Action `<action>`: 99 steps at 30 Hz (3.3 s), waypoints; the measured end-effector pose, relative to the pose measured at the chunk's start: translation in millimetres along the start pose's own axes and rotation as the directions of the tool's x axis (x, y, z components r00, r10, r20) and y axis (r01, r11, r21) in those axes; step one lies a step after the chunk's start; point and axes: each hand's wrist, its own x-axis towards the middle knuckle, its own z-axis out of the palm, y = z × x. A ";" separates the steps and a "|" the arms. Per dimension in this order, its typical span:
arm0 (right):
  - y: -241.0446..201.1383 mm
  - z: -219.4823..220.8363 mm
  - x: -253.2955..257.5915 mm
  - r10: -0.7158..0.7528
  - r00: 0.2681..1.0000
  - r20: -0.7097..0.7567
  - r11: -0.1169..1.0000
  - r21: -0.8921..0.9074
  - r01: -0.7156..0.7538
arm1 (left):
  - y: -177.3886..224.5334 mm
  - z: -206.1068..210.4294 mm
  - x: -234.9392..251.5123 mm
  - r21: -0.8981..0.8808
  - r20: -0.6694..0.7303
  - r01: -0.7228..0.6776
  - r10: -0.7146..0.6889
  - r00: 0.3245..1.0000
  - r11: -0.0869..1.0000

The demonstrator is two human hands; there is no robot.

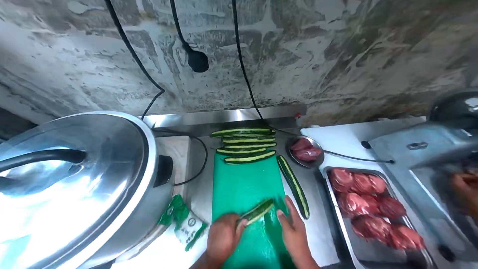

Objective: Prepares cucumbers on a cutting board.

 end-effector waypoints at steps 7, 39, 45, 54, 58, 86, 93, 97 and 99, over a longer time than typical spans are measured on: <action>-37.7 -0.1 -27.2 0.026 0.943 0.331 0.926 0.347 -0.147 | 43.5 -46.1 34.3 -0.862 0.162 0.153 -0.024 0.987 0.483; 12.3 1.8 -22.4 0.031 0.835 0.549 0.499 -0.732 0.464 | -15.0 10.0 -16.4 -0.067 -0.029 -0.135 0.133 0.991 0.989; 7.5 26.3 33.4 0.122 0.893 0.434 0.504 -0.802 0.321 | -8.6 2.0 39.1 0.216 0.121 -0.117 0.092 0.988 0.969; 30.5 28.4 -2.9 -0.191 0.838 0.510 0.461 -0.707 0.536 | -8.7 17.3 -9.6 0.276 0.027 -0.186 0.186 0.982 0.943; 35.2 29.8 -13.7 -0.246 0.847 0.471 0.446 -0.721 0.530 | -16.1 29.0 -22.8 0.308 -0.064 -0.258 0.290 0.955 0.916; 37.6 42.1 -9.0 -0.293 0.846 0.446 0.436 -0.725 0.533 | 0.4 25.1 -7.0 0.317 -0.021 -0.195 0.212 0.977 0.928; -10.5 71.2 87.9 0.075 0.941 0.330 0.497 -0.831 0.251 | 9.8 -0.1 96.6 0.371 0.136 0.088 -0.148 0.979 0.924; 40.0 42.2 -17.3 -0.308 0.845 0.436 0.431 -0.728 0.533 | 5.1 25.8 -12.2 0.314 -0.011 -0.170 0.183 0.983 0.934; 45.5 39.8 -24.2 -0.343 0.820 0.458 0.413 -0.710 0.570 | 1.6 30.2 -24.3 0.317 -0.041 -0.216 0.241 0.970 0.923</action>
